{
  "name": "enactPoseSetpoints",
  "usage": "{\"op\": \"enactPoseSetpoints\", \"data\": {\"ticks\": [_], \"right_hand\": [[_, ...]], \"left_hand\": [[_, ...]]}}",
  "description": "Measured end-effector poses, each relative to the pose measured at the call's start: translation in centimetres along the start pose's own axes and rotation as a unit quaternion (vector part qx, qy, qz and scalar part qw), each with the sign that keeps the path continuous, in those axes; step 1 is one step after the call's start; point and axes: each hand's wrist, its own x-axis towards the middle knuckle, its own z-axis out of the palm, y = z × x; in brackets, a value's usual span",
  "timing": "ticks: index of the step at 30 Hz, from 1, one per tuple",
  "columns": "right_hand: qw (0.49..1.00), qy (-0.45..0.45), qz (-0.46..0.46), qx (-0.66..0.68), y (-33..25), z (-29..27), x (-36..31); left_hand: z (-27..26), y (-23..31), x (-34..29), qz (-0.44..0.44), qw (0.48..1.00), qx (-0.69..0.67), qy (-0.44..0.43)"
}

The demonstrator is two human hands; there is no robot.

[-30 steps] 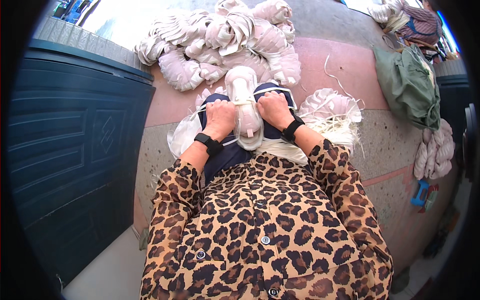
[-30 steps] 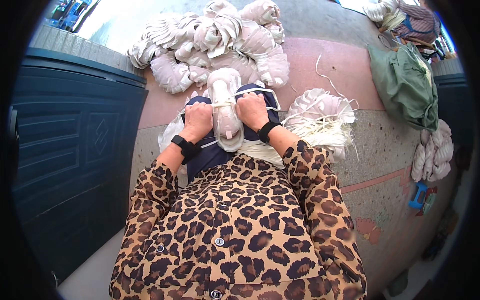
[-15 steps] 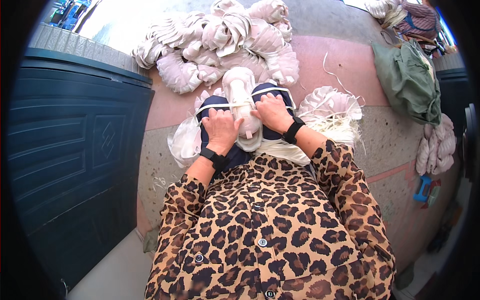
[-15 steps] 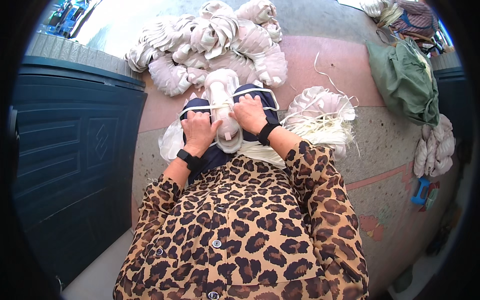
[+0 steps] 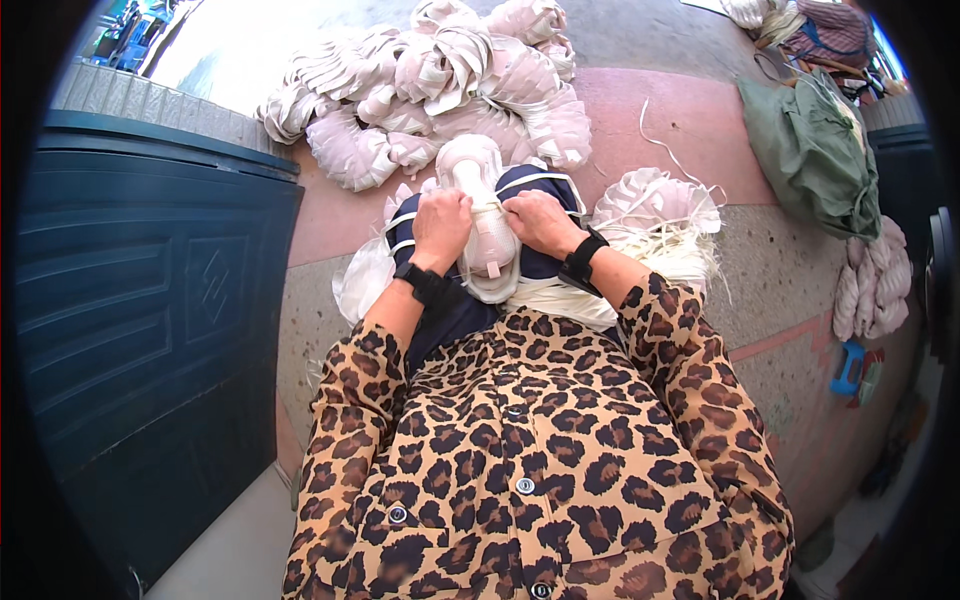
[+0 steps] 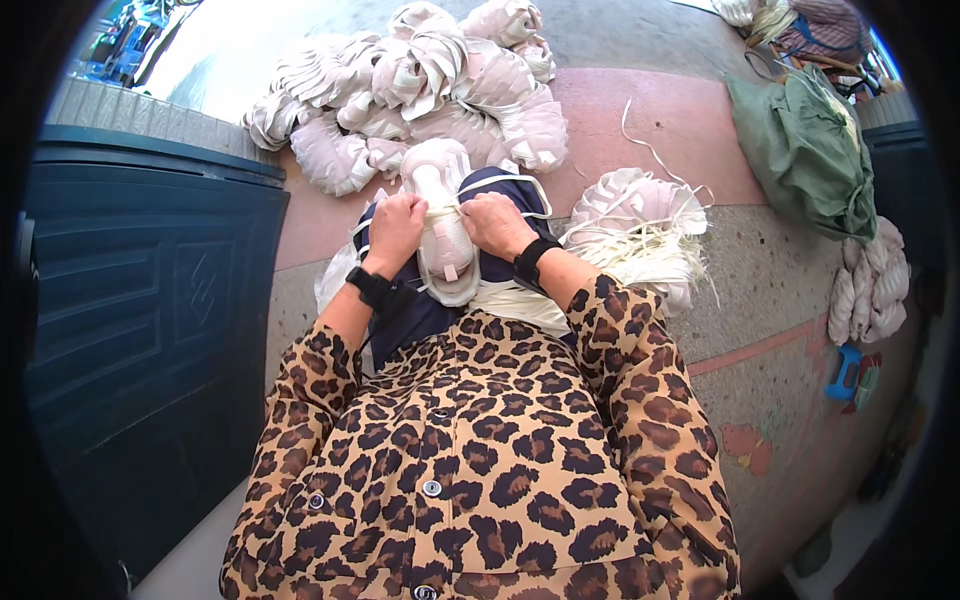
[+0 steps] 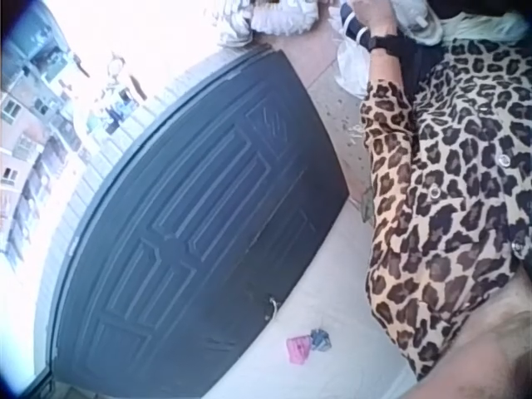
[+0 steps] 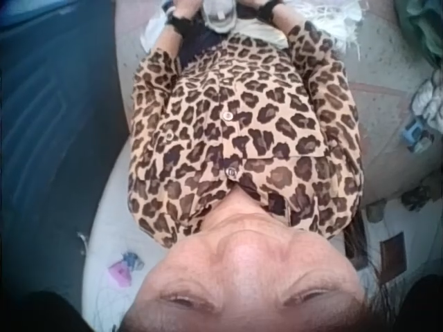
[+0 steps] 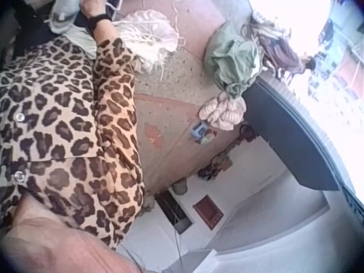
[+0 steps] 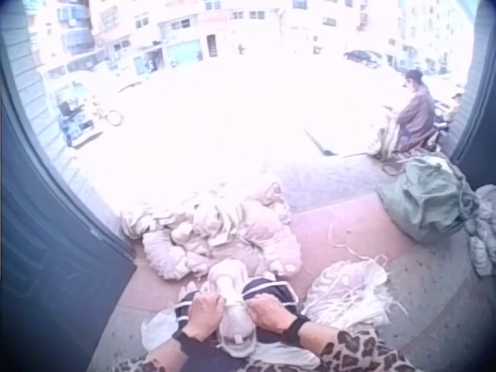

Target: The recorder is lacing white shoes by hand while sitting on the floor.

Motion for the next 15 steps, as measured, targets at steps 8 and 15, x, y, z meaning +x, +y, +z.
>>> {"op": "enactPoseSetpoints", "data": {"ticks": [8, 15], "right_hand": [[0.999, 0.035, -0.033, -0.013, -1.0, 0.1, -0.1], [0.974, 0.001, -0.113, -0.195, -2.1, -1.0, 1.1]], "left_hand": [[1.0, 0.3, 1.6, 0.073, 0.992, 0.059, -0.087], [-1.0, -0.2, 3.1, -0.104, 0.923, -0.344, -0.136]]}}
